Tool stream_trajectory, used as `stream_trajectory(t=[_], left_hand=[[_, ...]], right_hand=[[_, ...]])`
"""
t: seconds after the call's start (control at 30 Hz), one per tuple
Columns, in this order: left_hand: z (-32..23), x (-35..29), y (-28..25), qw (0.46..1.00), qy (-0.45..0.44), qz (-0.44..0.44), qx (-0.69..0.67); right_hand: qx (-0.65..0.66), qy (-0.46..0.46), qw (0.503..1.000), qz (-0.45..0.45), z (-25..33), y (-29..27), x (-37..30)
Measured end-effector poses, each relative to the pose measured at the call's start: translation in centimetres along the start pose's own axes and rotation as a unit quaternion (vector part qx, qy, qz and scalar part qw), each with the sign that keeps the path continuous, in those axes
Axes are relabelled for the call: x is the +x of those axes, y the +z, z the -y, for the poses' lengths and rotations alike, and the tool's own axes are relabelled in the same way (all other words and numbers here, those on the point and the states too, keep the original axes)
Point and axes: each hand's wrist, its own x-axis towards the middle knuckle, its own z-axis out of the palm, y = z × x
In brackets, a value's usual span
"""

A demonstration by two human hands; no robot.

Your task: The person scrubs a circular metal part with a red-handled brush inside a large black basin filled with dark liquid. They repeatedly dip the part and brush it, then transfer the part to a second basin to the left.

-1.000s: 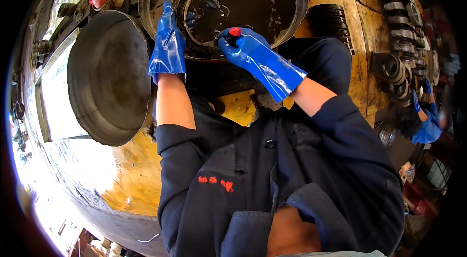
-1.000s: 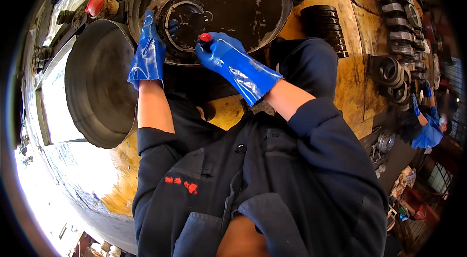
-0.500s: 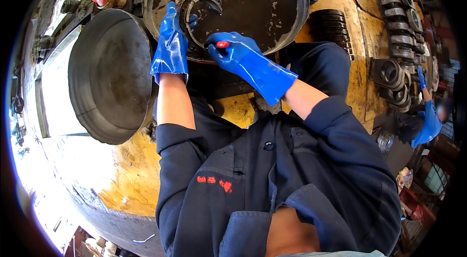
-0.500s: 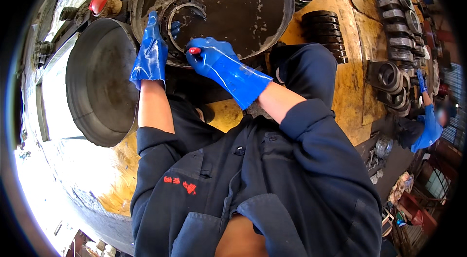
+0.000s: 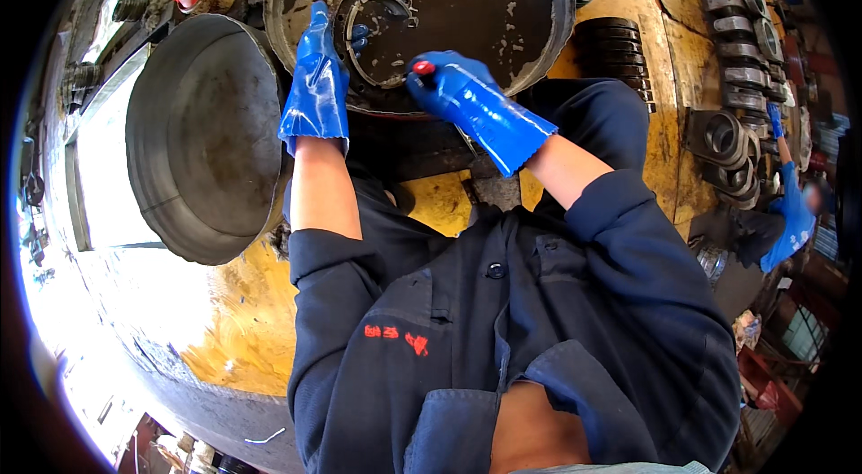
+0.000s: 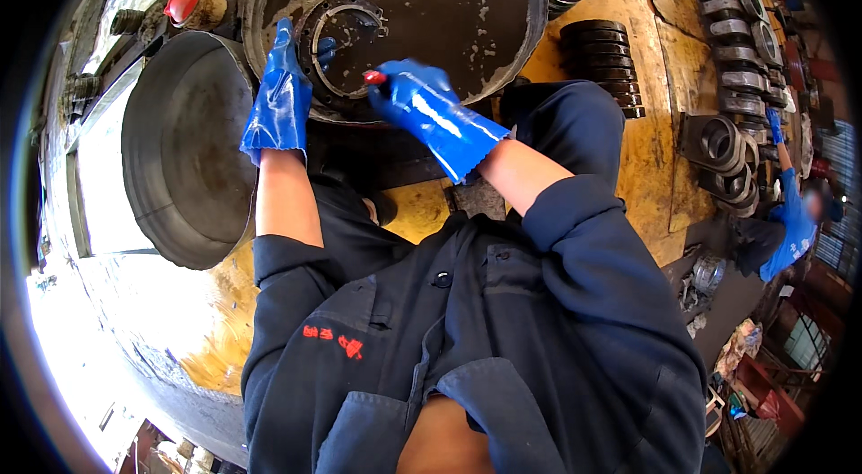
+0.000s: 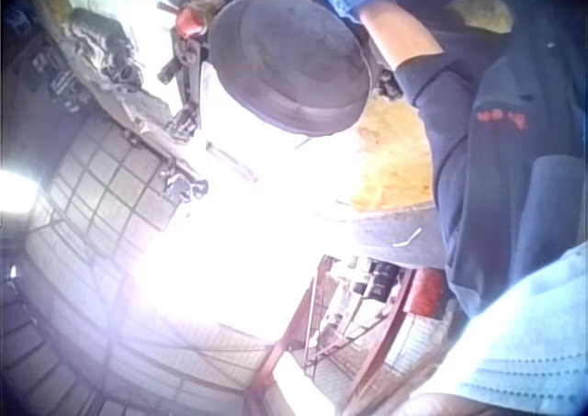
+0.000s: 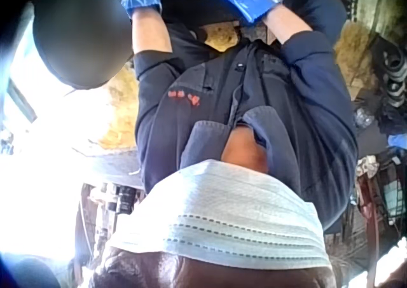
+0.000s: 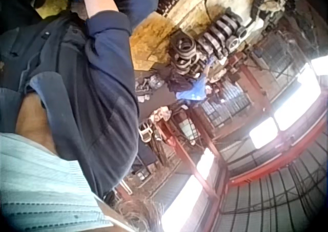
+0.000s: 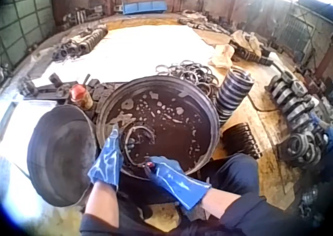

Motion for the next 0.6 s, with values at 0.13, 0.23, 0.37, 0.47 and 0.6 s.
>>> stream_trajectory(t=[0.13, 0.23, 0.37, 0.47, 0.6], left_hand=[[0.2, 0.1, -0.1, 1.0, -0.005, 0.002, -0.002], [-0.2, 0.6, 0.7, 1.0, -0.001, 0.01, -0.014], [-0.1, 0.6, 0.5, 1.0, -0.011, 0.014, -0.018], [0.6, 0.3, -0.6, 0.999, -0.034, 0.014, -0.014], [-0.5, 2.1, 2.5, 0.998, -0.005, 0.027, -0.049]], right_hand=[[0.05, 0.058, 0.994, -0.082, -3.9, 0.2, 0.7], [0.007, 0.165, 0.986, 0.02, -7.9, 1.2, 2.5], [0.254, 0.12, 0.96, 0.021, -6.9, -1.0, 6.6], [0.448, 0.083, 0.885, -0.095, -1.4, -1.3, 9.3], [0.389, 0.098, 0.913, -0.076, -2.1, -3.1, 13.8]])
